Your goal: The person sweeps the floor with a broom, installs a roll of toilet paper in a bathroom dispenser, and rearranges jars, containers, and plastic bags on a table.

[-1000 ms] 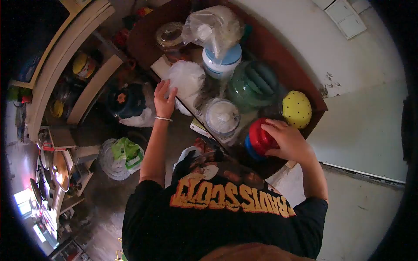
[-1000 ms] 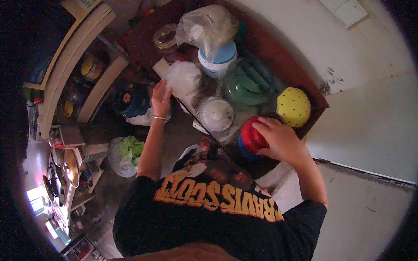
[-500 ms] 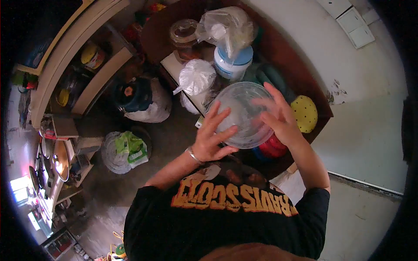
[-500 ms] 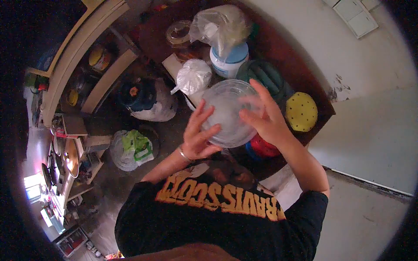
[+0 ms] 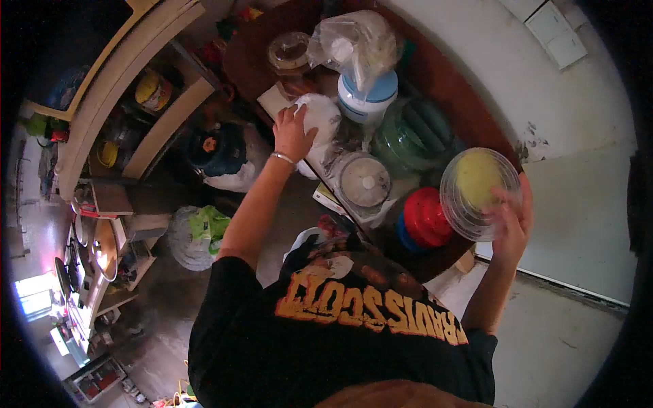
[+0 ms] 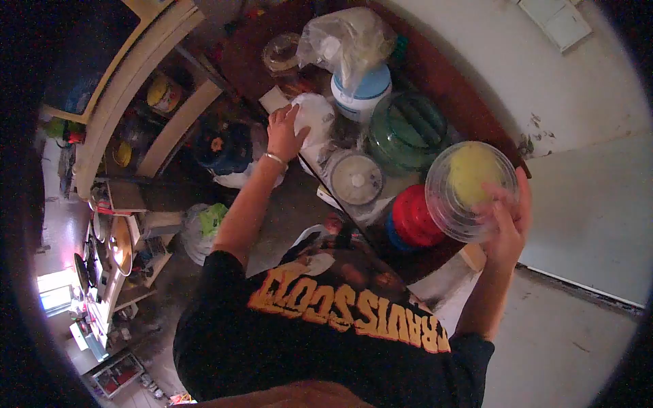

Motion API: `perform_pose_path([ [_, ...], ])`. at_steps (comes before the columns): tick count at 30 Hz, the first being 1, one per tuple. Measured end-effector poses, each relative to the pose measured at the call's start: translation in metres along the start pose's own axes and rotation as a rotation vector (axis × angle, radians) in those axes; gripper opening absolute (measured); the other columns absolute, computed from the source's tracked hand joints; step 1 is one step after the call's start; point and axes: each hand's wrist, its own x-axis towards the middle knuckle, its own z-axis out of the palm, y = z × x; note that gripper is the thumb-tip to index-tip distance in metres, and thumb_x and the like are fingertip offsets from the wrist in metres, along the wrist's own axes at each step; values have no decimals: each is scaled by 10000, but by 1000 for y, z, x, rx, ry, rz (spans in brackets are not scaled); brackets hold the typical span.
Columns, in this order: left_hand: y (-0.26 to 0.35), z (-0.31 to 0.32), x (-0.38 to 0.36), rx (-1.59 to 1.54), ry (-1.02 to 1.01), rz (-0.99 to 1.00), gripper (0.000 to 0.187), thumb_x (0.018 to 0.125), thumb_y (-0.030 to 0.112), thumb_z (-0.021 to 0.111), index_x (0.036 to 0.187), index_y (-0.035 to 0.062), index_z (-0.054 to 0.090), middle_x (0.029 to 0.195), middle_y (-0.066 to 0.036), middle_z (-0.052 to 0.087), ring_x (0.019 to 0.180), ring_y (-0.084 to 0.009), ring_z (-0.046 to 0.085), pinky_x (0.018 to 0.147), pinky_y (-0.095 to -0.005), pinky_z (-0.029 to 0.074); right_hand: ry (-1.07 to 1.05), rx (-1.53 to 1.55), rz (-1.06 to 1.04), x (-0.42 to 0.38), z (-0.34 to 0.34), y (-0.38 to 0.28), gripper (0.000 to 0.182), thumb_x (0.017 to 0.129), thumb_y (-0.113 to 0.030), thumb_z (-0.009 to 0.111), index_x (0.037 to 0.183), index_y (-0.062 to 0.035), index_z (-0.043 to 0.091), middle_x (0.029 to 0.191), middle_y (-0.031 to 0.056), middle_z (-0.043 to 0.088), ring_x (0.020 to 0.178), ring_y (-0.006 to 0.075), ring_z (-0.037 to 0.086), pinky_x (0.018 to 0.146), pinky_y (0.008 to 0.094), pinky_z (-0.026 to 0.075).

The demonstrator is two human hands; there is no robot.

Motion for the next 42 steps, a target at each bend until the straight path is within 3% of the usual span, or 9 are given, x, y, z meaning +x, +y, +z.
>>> perform_pose_path([
  [4, -8, 0, 32, 131, -178, -76, 571, 705, 314, 715, 1216, 118, 549, 1210, -123, 537, 1186, -344, 418, 973, -503, 352, 40, 35, 9, -14, -12, 19, 613, 855, -53, 537, 1412, -16, 284, 1024, 201, 635, 718, 191, 660, 579, 245, 514],
  [10, -26, 12, 43, -13, -89, 0, 427, 654, 274, 755, 1033, 116, 638, 1114, -104, 576, 1099, -324, 485, 907, -466, 419, 95, 101, 5, -21, -8, 19, 604, 856, -31, 526, 1410, -8, 286, 1014, 197, 640, 713, 199, 663, 576, 249, 508],
  [14, -30, 21, 42, -50, -50, 11, 375, 668, 248, 747, 990, 104, 619, 1086, -115, 573, 1069, -340, 492, 875, -459, 436, 56, 75, 16, -19, -12, 19, 605, 845, -20, 531, 1403, 2, 297, 999, 188, 647, 706, 183, 657, 564, 239, 489],
  [24, -30, 28, 38, -41, 17, 60, 319, 723, 208, 708, 966, 36, 592, 1061, -164, 562, 1032, -369, 488, 876, -459, 420, -25, -527, 45, -12, -34, 12, 555, 768, 21, 618, 1303, -20, 478, 786, 7, 599, 656, 56, 520, 581, 198, 418],
  [33, -40, 36, 38, -114, 91, 119, 307, 721, 155, 696, 959, 25, 552, 1043, -185, 559, 1006, -397, 486, 859, -474, 413, -13, -514, 143, -12, -28, 12, 531, 771, 7, 626, 1284, -18, 496, 775, -3, 579, 695, 56, 515, 636, 201, 414],
  [42, -42, 37, 38, -235, 142, 244, 368, 761, 119, 656, 1081, -15, 535, 1090, -199, 557, 1025, -390, 488, 913, -452, 377, -16, -436, 65, -14, -34, 26, 494, 793, -17, 634, 1268, -7, 502, 783, -8, 575, 684, 51, 501, 620, 197, 400],
])
